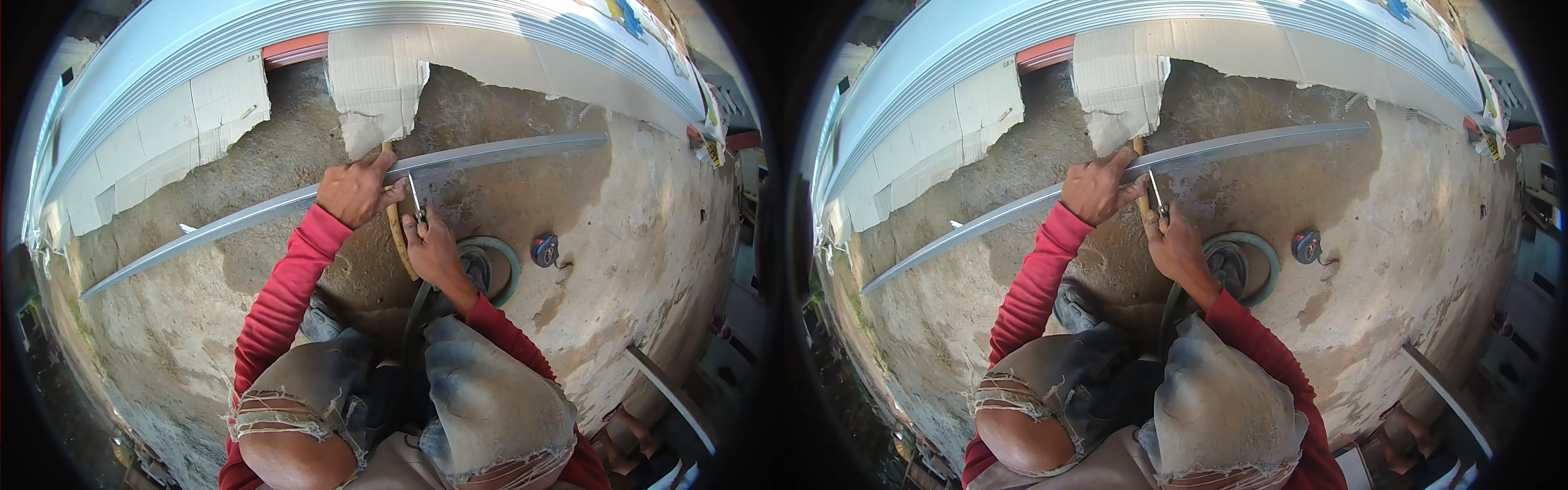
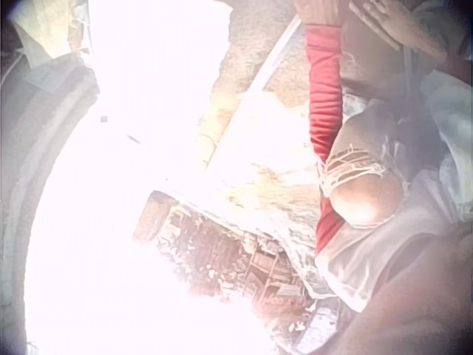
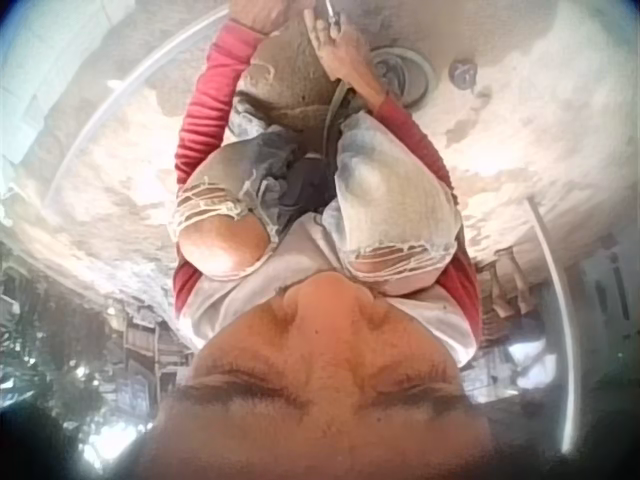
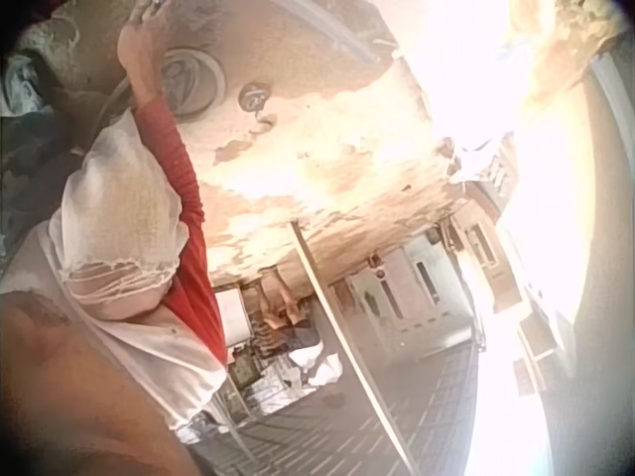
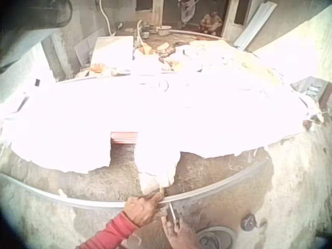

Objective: The person measures metal strips with a tape measure, marks them, and cuts them using shears at an outdoor renovation site.

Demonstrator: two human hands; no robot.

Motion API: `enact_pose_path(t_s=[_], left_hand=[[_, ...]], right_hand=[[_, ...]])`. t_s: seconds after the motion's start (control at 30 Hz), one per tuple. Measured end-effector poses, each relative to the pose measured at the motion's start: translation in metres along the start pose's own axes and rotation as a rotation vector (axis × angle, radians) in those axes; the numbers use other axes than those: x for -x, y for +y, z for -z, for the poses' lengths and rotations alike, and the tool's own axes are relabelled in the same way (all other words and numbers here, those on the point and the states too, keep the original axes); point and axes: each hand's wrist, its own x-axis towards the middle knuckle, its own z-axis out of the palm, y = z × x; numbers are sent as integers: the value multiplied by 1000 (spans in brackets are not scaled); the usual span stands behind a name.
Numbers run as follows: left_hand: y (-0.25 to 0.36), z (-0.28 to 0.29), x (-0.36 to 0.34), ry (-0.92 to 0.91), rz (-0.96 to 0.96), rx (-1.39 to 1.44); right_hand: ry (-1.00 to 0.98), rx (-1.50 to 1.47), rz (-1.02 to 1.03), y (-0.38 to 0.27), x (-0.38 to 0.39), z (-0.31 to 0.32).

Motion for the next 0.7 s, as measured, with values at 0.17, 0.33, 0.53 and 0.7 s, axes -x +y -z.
enact_pose_path(t_s=[0.17, 0.33, 0.53, 0.7], left_hand=[[4, 0, -1, 12, 10, 15], [9, 3, -8, -1, 43, -18], [11, 5, -12, 31, 15, -12], [8, 5, -12, 3, 39, -22]], right_hand=[[60, 63, -22, 3, -2, -7], [73, 43, -87, 0, -3, -7], [33, 23, -75, 4, -9, -3], [22, -49, -64, 8, -2, -8]])
